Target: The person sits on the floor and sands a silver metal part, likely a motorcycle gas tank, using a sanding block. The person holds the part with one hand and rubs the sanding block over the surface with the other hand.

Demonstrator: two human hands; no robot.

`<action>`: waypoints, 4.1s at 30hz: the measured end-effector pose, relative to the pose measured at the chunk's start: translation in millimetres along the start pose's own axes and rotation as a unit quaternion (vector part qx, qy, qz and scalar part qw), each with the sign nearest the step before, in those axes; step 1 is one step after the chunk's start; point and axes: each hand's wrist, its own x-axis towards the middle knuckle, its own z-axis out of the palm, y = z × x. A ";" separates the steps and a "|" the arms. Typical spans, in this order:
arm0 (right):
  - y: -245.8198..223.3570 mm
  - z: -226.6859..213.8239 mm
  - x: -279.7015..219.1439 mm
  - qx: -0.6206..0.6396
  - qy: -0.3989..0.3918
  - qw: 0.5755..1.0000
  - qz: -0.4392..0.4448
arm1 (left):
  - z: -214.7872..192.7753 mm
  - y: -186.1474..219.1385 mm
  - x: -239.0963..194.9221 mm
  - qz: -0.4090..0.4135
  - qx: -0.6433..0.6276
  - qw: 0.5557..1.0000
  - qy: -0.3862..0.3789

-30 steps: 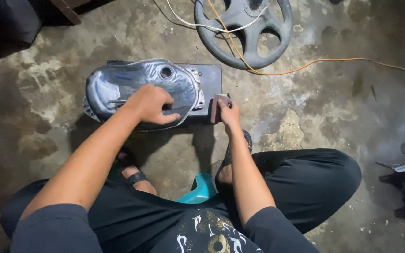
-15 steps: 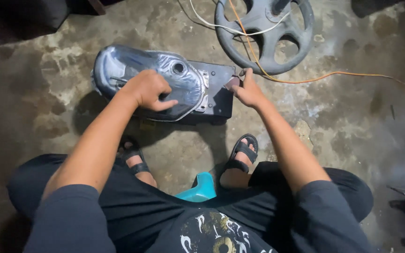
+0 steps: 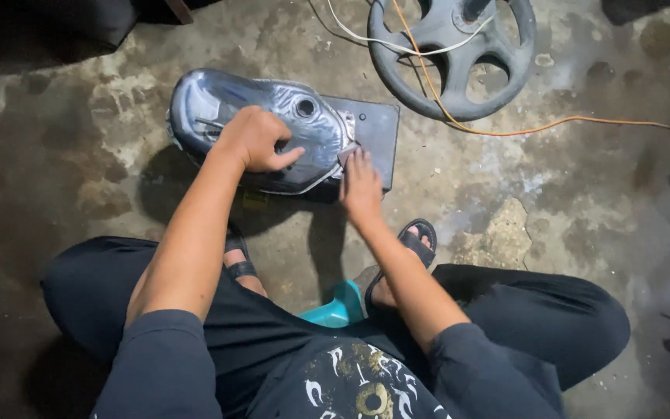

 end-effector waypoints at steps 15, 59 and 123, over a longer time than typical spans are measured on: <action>-21.1 16.8 -11.4 -0.240 -0.004 0.971 -0.002 | -5.4 7.1 3.6 -0.024 0.001 0.999 -0.049; -19.6 21.4 13.8 -0.167 -0.181 0.964 0.098 | -10.3 19.1 25.3 -0.030 -0.046 0.998 -0.031; 47.9 -70.7 89.1 -0.200 -0.335 0.878 -0.277 | 12.1 27.1 -2.2 -0.034 0.120 0.980 -0.156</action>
